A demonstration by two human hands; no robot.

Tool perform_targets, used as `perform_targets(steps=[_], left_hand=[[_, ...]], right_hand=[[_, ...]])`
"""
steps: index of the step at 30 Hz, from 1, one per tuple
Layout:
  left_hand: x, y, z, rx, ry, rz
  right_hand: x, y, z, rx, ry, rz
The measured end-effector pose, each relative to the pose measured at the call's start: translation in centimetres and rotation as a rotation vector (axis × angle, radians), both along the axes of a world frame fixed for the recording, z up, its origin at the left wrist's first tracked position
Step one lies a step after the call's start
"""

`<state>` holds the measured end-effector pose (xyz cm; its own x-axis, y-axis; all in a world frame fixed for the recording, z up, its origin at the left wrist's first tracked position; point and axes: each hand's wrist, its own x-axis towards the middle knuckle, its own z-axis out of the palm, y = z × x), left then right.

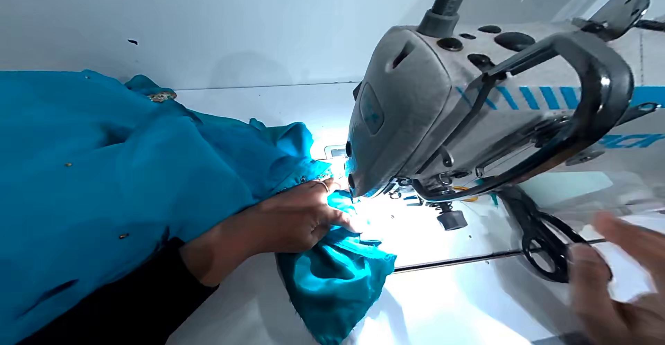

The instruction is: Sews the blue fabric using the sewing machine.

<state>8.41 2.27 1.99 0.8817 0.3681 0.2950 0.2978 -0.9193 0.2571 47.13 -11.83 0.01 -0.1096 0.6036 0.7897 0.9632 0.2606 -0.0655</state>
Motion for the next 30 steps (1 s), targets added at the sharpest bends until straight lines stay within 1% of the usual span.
perform_targets(steps=[3, 5, 7, 9, 12, 13, 16, 18, 24, 27, 30], left_hand=[[0.1, -0.4, 0.1, 0.003, 0.016, 0.030], [0.1, -1.1, 0.1, 0.050, 0.075, 0.080], [0.3, -2.4, 0.4, 0.116, 0.146, 0.147], [0.8, -3.9, 0.9, 0.169, 0.163, 0.181], [1.5, -6.2, 0.8, 0.158, 0.062, 0.150], [1.8, -6.8, 0.5, 0.162, 0.027, 0.156], [2.6, -8.0, -0.7, 0.213, -0.050, 0.219], [2.9, -8.4, -1.2, 0.237, -0.075, 0.247], [2.8, -8.5, -1.7, 0.227, -0.137, 0.262], [2.9, -8.5, -1.7, 0.237, -0.145, 0.267], [3.0, -8.7, -1.8, 0.254, -0.137, 0.267]], right_hand=[[-7.1, 1.7, 1.3, -0.225, 0.089, 0.432], [-10.3, 4.1, 1.0, -0.343, 0.110, 0.629], [-11.8, 6.4, 0.5, -0.443, 0.066, 0.687], [-12.1, 8.1, 0.1, -0.524, 0.059, 0.737], [-11.4, 8.9, -0.3, -0.678, 0.190, 0.846], [-11.2, 8.8, -0.4, -0.698, 0.204, 0.863], [-11.3, 8.6, -0.5, -0.585, 0.140, 0.862], [-11.6, 8.5, -0.5, -0.549, 0.145, 0.845], [-11.3, 8.6, -0.4, -0.711, 0.348, 0.840], [-10.8, 8.7, 0.0, -0.765, 0.351, 0.858], [-10.7, 8.7, 0.3, -0.775, 0.328, 0.885]])
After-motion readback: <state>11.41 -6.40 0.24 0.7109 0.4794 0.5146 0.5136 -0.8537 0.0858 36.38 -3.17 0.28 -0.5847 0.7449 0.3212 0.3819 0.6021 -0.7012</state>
